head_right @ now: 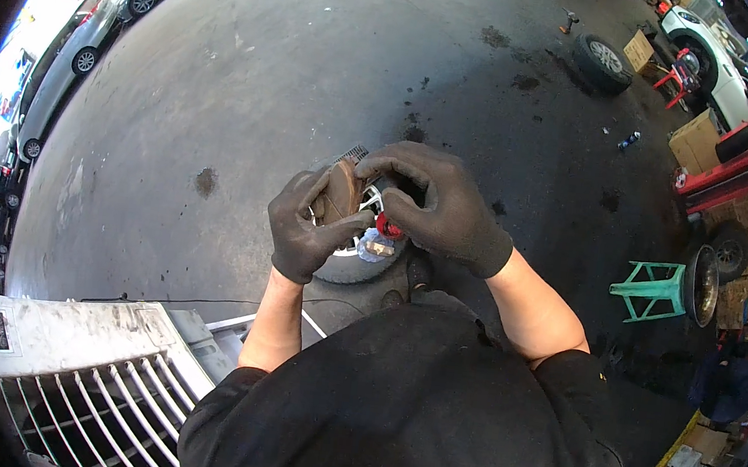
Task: Inspecting and preparing a brake pad by applying lubricant and checking clips before installing it onto a car's brake assembly.
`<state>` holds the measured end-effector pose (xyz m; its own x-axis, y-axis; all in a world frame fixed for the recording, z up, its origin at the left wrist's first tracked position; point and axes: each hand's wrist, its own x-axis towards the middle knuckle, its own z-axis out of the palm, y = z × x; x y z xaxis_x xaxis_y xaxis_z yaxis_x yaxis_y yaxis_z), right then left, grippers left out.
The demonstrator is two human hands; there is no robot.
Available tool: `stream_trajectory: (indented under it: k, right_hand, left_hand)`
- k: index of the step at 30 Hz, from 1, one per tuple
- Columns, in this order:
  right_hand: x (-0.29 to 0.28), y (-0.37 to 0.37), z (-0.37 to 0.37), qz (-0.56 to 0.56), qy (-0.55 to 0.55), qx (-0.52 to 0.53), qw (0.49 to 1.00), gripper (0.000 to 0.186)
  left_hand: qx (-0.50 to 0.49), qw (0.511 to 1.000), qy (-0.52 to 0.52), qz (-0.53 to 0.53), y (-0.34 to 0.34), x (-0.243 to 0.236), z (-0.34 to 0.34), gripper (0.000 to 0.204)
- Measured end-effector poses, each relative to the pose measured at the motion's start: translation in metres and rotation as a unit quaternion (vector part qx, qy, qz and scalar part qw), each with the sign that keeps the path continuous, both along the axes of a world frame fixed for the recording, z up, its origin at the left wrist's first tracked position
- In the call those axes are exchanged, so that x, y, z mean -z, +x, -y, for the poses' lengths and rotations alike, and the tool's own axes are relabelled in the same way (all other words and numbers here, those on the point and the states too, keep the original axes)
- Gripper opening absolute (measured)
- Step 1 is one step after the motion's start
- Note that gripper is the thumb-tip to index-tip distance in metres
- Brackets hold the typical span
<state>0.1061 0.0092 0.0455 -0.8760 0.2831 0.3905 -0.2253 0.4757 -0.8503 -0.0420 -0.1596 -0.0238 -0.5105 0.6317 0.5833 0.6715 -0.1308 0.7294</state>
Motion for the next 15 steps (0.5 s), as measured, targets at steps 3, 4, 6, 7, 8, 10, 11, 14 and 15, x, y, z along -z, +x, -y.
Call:
stream_trajectory:
  k: [3, 4, 6, 7, 8, 10, 11, 14, 15]
  right_hand:
    - [0.0, -0.001, -0.004, 0.055, -0.049, -0.039, 0.997, 0.026]
    - [0.005, -0.001, -0.005, 0.039, -0.072, -0.031, 0.996, 0.027]
    - [0.008, -0.002, -0.006, 0.025, -0.096, -0.023, 0.995, 0.028]
    - [0.007, -0.003, -0.005, 0.023, -0.114, -0.013, 0.993, 0.028]
    - [0.006, -0.005, -0.004, 0.021, -0.131, -0.004, 0.991, 0.028]
    - [0.006, -0.009, -0.001, 0.003, -0.106, -0.013, 0.994, 0.028]
    - [0.006, -0.011, 0.0, -0.018, -0.081, -0.025, 0.996, 0.029]
    - [0.011, -0.012, 0.0, -0.018, -0.104, -0.055, 0.993, 0.03]
    - [0.01, -0.011, 0.0, -0.016, -0.104, -0.054, 0.993, 0.03]
  left_hand:
    - [0.005, 1.0, -0.01, 0.009, 0.0, 0.001, 0.003, 0.065]
    - [0.004, 1.0, -0.012, 0.014, 0.0, 0.002, 0.004, 0.066]
    - [0.012, 1.0, -0.014, 0.015, 0.0, 0.0, 0.005, 0.066]
    - [0.021, 1.0, -0.014, 0.013, -0.001, -0.002, 0.006, 0.066]
    - [0.022, 1.0, -0.015, 0.015, -0.001, -0.002, 0.007, 0.066]
    - [0.038, 0.999, -0.024, 0.02, 0.0, -0.004, 0.009, 0.067]
    - [0.037, 0.999, -0.026, 0.02, 0.001, -0.006, 0.01, 0.067]
    - [0.033, 0.999, -0.017, 0.0, -0.001, -0.004, 0.012, 0.067]
    - [0.036, 0.999, -0.011, -0.011, -0.002, -0.002, 0.013, 0.067]
